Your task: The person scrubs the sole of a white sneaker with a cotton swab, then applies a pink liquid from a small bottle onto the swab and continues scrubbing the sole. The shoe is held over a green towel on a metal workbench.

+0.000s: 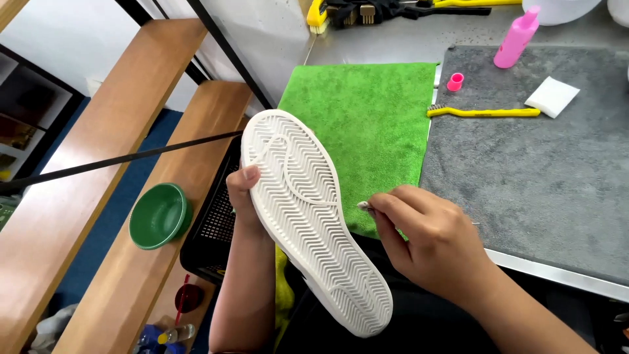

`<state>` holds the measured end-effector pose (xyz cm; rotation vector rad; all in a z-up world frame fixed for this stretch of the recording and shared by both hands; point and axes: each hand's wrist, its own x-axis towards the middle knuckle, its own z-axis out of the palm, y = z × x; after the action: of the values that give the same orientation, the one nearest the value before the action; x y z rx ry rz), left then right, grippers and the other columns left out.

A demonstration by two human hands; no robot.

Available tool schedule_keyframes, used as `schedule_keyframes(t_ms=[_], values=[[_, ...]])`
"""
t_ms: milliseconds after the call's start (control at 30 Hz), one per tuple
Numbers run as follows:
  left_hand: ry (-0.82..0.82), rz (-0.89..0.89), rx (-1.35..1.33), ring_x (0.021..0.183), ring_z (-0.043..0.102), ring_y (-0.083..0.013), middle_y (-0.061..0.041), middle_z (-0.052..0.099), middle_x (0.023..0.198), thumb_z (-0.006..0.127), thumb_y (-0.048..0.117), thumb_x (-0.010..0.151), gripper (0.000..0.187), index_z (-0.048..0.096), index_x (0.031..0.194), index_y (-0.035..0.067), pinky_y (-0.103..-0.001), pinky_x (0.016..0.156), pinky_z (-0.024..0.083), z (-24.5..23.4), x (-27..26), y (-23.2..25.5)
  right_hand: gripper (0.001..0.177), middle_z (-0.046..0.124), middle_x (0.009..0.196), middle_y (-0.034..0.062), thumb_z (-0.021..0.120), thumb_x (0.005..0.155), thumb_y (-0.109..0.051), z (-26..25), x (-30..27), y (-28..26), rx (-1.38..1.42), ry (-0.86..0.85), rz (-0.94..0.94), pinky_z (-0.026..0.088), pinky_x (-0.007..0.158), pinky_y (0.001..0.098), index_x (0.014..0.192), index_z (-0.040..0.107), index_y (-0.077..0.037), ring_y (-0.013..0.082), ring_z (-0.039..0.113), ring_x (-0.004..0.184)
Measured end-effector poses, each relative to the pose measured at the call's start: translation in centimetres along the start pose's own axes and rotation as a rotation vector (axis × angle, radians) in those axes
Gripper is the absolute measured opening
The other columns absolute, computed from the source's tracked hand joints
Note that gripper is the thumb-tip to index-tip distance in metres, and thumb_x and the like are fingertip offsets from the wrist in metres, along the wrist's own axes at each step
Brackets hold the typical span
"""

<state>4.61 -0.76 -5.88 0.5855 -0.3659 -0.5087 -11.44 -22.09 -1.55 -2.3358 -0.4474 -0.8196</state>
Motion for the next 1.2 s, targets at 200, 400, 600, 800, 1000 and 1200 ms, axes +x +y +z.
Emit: schedule_keyframes(t_ms=[200,400,600,800,1000,1200], values=[[-0.094,-0.033,-0.05,0.117,0.06,-0.0425,-0.03,0.057,0.133,0.069,0.024,0.079,0.075,0.043,0.142,-0.008,-0.05,0.1,0.052,0.1,0.4,-0.1,0.006,0.066,0.085,0.0081,0.058,0.098,-0.004,0.3,0.0,0.1,-0.055,0.026,-0.059,0.051,0.063,0.0372,0.1,0.064,-0.003,0.0262,0.064,0.073],[-0.064,0.011,0.005,0.111,0.063,-0.041,-0.026,0.062,0.123,0.068,0.023,0.08,0.069,0.046,0.138,-0.008,-0.05,0.094,0.055,-0.5,0.1,-0.1,0.008,0.062,0.085,0.0001,0.056,0.098,-0.007,0.4,0.6,-0.7,-0.261,-0.017,-0.137,0.041,0.051,0.0376,0.101,0.063,-0.01,0.0232,0.052,0.062],[-0.014,0.164,0.159,0.107,0.06,-0.0359,-0.025,0.057,0.12,0.071,0.022,0.074,0.074,0.043,0.139,0.0,-0.048,0.093,0.053,3.2,-0.3,0.0,0.008,0.061,0.082,0.0019,0.059,0.101,-0.013,0.8,1.9,-1.7,-0.255,0.01,-0.201,0.039,0.049,0.0367,0.095,0.061,-0.01,0.0227,0.052,0.062],[-0.082,0.222,0.348,0.107,0.055,-0.0275,-0.017,0.054,0.119,0.074,0.033,0.072,0.077,0.044,0.137,0.004,-0.041,0.091,0.049,5.2,-0.5,0.4,0.007,0.059,0.081,0.0029,0.056,0.101,-0.009,0.3,2.5,-2.6,-0.237,-0.005,-0.259,0.042,0.05,0.0361,0.097,0.062,-0.008,0.0225,0.051,0.061],[-0.123,0.285,0.428,0.11,0.053,-0.0238,-0.014,0.053,0.123,0.074,0.037,0.073,0.078,0.044,0.137,0.004,-0.039,0.094,0.046,6.5,-0.8,0.7,0.008,0.058,0.079,0.0018,0.055,0.101,-0.008,0.2,2.6,-3.3,-0.242,-0.006,-0.29,0.039,0.05,0.036,0.094,0.06,-0.008,0.0223,0.049,0.059],[-0.133,0.331,0.556,0.111,0.052,-0.0228,-0.014,0.051,0.126,0.072,0.043,0.077,0.077,0.043,0.137,0.004,-0.039,0.095,0.045,7.4,-1.2,1.1,0.012,0.057,0.077,0.0,0.053,0.101,-0.006,-0.4,3.0,-4.4,-0.266,0.006,-0.311,0.041,0.05,0.0331,0.095,0.062,-0.01,0.0199,0.051,0.06]])
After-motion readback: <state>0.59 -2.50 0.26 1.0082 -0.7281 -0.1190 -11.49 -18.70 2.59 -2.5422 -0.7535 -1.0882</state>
